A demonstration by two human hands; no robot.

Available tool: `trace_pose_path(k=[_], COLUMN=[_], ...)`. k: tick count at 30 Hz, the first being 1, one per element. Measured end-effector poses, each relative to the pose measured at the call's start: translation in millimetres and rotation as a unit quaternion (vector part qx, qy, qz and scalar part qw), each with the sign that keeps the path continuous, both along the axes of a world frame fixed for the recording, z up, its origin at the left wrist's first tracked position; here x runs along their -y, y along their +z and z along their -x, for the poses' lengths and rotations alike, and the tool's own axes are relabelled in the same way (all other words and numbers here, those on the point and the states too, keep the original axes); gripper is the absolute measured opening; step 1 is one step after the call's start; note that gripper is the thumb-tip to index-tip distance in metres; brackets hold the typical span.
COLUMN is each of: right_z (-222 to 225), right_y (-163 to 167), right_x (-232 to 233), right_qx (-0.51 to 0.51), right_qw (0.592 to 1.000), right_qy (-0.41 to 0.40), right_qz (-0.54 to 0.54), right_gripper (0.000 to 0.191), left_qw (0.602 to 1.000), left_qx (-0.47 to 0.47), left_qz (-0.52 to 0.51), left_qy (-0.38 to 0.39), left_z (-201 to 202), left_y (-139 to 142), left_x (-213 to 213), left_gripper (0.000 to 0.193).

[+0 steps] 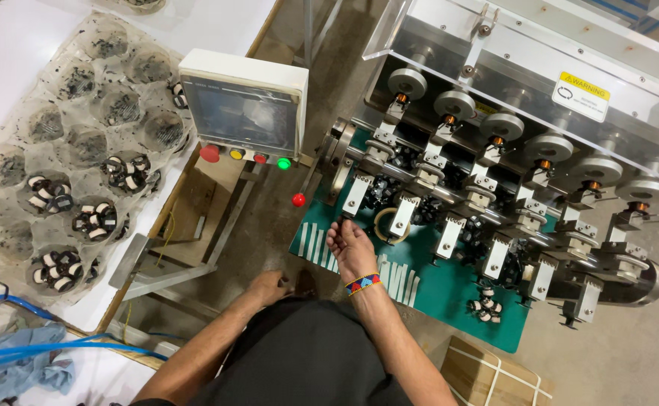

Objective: The person uses pliers to remove small black components from a multi-head machine, then manually assembles them with white strips and copper-colored pieces. The assembled units are placed on a green tray beneath the machine.

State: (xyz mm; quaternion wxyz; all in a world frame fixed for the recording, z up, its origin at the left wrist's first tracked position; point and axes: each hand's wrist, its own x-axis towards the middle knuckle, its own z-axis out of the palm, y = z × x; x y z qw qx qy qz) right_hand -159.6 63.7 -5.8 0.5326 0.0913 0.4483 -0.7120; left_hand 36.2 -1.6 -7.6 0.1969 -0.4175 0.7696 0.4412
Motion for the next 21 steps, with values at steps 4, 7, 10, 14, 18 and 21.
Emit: trace_pose_path(k=[4, 7, 10, 14, 18, 21], right_z=[-1, 0, 5, 12, 28, 57], right_y=[8, 13, 8, -19, -58, -73], right_x=[2, -1, -12, -50, -141, -208], right_qx=[-0.032, -0.034, -0.04, -0.206, -0.538, -0.679], right_qw=[0.999, 0.999, 0.996, 0.954, 0.752, 0.61], right_qy=[-0.005, 0.015, 0.084, 0.217, 0.321, 0.215], right_qz=[0.014, 0.001, -0.013, 0.029, -0.205, -0.347], right_gripper=[0.024, 0.029, 0.037, 0.044, 0.059, 0.063], left_qw=[0.998, 0.998, 0.998, 0.993, 0.991, 0.998], left_qx=[0.062, 0.056, 0.066, 0.111, -0.057, 0.047], left_qz=[-0.007, 0.01, 0.015, 0.007, 0.064, -0.035], left_qy=[0.007, 0.006, -0.007, -0.05, -0.103, 0.024], left_z=[-17, -27, -33, -37, -38, -35], left_y=[1, 0, -5, -21, -42, -52], left_x=[-5, -13, -19, -27, -36, -43], left_gripper=[0.049, 0.048, 0.041, 0.04, 0.039, 0.044])
